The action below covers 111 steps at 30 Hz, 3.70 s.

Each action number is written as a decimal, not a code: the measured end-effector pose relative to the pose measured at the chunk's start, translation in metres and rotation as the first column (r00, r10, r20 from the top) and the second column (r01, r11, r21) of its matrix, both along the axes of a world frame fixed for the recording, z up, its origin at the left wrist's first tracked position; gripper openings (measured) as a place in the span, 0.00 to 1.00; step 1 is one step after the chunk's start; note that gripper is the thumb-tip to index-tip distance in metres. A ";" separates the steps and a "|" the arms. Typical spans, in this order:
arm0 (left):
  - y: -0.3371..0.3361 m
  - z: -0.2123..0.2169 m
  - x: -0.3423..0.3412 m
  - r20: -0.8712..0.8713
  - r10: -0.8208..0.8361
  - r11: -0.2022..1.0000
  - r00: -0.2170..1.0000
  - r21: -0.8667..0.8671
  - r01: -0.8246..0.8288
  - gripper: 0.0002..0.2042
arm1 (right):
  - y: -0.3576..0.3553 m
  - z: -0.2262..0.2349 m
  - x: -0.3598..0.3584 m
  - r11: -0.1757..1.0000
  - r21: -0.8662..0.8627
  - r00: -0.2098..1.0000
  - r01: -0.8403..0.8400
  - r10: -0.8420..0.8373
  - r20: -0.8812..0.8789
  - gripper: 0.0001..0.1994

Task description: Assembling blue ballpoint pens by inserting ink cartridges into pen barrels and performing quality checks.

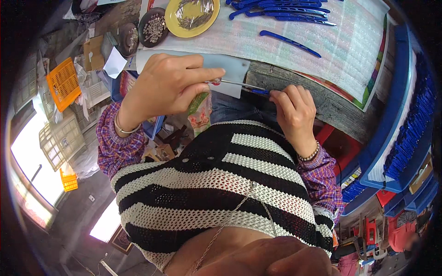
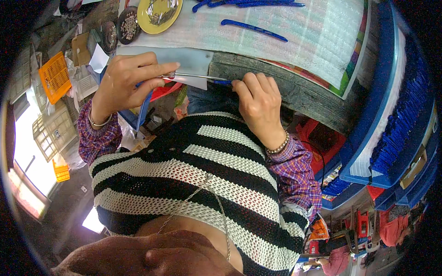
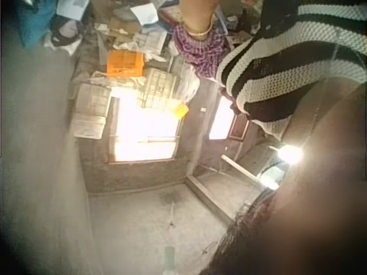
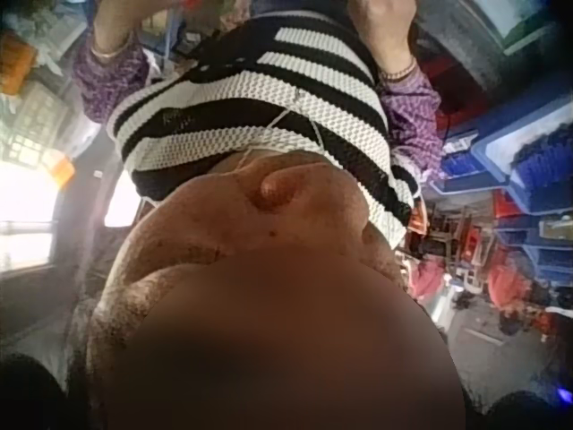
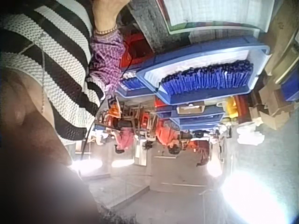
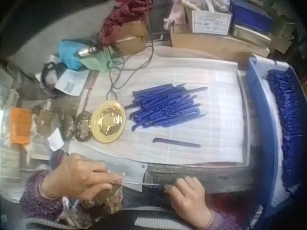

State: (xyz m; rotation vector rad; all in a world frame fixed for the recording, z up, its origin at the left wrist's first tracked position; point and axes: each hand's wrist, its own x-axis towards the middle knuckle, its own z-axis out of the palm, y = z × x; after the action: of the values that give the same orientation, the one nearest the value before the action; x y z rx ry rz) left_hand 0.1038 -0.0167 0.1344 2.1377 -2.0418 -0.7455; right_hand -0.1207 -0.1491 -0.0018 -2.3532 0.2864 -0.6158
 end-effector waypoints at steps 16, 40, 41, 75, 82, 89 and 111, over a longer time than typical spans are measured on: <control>-0.016 0.005 -0.005 0.028 -0.065 0.998 0.997 0.005 0.065 0.12 | 0.003 -0.005 0.001 1.000 -0.001 0.999 0.018 -0.018 0.032 0.10; 0.029 -0.001 -0.067 0.060 0.251 0.965 0.966 -0.101 -0.244 0.17 | 0.006 -0.008 0.002 0.999 0.005 0.995 0.048 -0.049 0.084 0.10; 0.024 0.002 -0.070 0.091 0.236 0.971 0.968 -0.070 -0.230 0.17 | 0.006 -0.009 0.002 0.999 0.003 0.995 0.048 -0.048 0.085 0.10; -0.018 0.017 -0.023 0.043 -0.058 0.998 0.997 0.018 0.058 0.17 | 0.006 -0.012 0.000 0.999 -0.026 0.996 0.027 -0.025 0.083 0.09; -0.039 0.021 -0.028 0.062 -0.130 0.990 0.990 0.070 0.125 0.15 | 0.006 -0.011 0.001 1.000 -0.012 0.996 0.018 -0.017 0.089 0.09; -0.002 0.019 -0.063 0.161 0.089 0.994 0.983 0.047 -0.098 0.19 | 0.006 -0.013 0.000 1.000 -0.026 0.994 0.004 -0.002 0.107 0.09; 0.040 -0.018 -0.043 -0.254 0.418 0.889 0.872 -0.081 -0.450 0.15 | 0.008 0.006 -0.013 0.992 0.106 0.993 0.068 -0.077 0.090 0.09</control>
State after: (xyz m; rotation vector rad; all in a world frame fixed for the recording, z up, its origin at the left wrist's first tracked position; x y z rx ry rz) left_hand 0.0611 0.0232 0.1168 2.1924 -1.3776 -0.7172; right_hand -0.1334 -0.1409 0.0038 -2.2163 0.3543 -0.7268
